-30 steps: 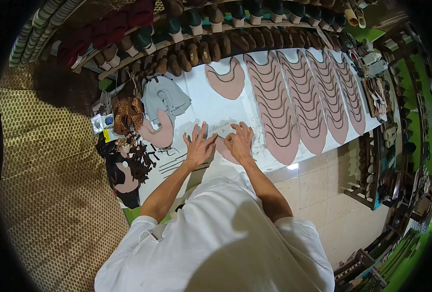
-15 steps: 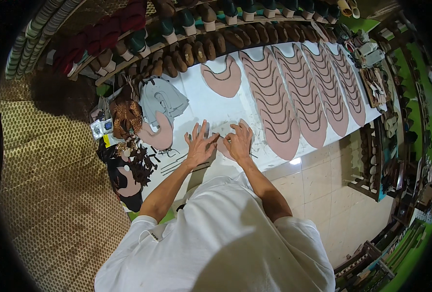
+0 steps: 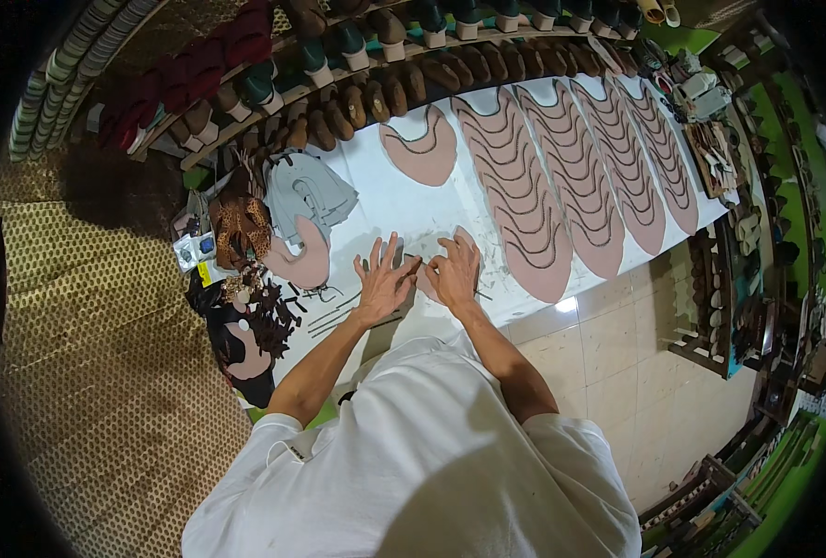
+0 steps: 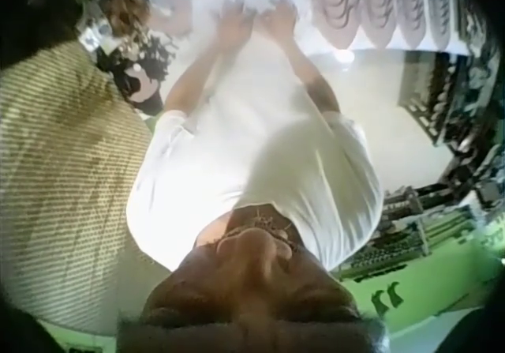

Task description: Organizing and matching cut leather shoe upper components on a layout table.

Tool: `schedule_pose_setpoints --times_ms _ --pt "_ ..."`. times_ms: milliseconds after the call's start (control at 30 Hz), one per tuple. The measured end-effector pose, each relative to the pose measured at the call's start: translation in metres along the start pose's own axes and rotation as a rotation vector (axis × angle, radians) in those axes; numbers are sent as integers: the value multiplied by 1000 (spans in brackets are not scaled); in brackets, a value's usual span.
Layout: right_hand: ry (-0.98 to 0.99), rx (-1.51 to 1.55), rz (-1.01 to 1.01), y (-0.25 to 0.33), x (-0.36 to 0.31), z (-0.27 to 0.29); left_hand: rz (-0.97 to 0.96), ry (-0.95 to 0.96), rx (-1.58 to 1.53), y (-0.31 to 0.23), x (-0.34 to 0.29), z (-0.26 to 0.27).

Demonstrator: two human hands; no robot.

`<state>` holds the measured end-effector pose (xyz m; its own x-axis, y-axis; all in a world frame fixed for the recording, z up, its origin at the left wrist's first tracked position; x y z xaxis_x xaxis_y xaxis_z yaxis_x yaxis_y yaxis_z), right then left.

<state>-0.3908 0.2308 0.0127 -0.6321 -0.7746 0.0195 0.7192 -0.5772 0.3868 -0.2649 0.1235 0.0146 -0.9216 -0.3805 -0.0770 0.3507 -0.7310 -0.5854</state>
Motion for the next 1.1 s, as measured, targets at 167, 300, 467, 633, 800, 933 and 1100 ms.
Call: schedule_pose_setpoints --times_ms 167,300,467,633,800,933,1100 --pt "9 30 -7 -1 -4 4 22 -1 29 6 1 -5" --pt "17 18 -1 -5 -4 4 24 -15 11 7 2 -6" --pt "12 15 15 -5 -2 5 41 -15 -11 8 1 -6" --pt "-20 -1 35 -4 -3 8 32 -27 1 7 2 -6" --pt "-1 -73 58 3 -7 3 12 -7 36 7 3 -6" --pt "4 -83 45 5 -7 3 14 7 54 6 3 -6" --pt "-38 -64 26 5 -7 7 27 -26 -57 3 2 -3"
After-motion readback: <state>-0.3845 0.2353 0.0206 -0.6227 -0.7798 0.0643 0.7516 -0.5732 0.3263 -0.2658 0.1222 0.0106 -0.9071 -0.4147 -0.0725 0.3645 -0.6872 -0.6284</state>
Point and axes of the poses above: each hand's wrist, its own x-axis towards the middle knuckle, its own z-axis out of the back of the hand, y = z × x, the point moved 7 cm from there along x, towards the middle knuckle, and after that the axes turned 13 degrees about -x, right-handed, at the moved point
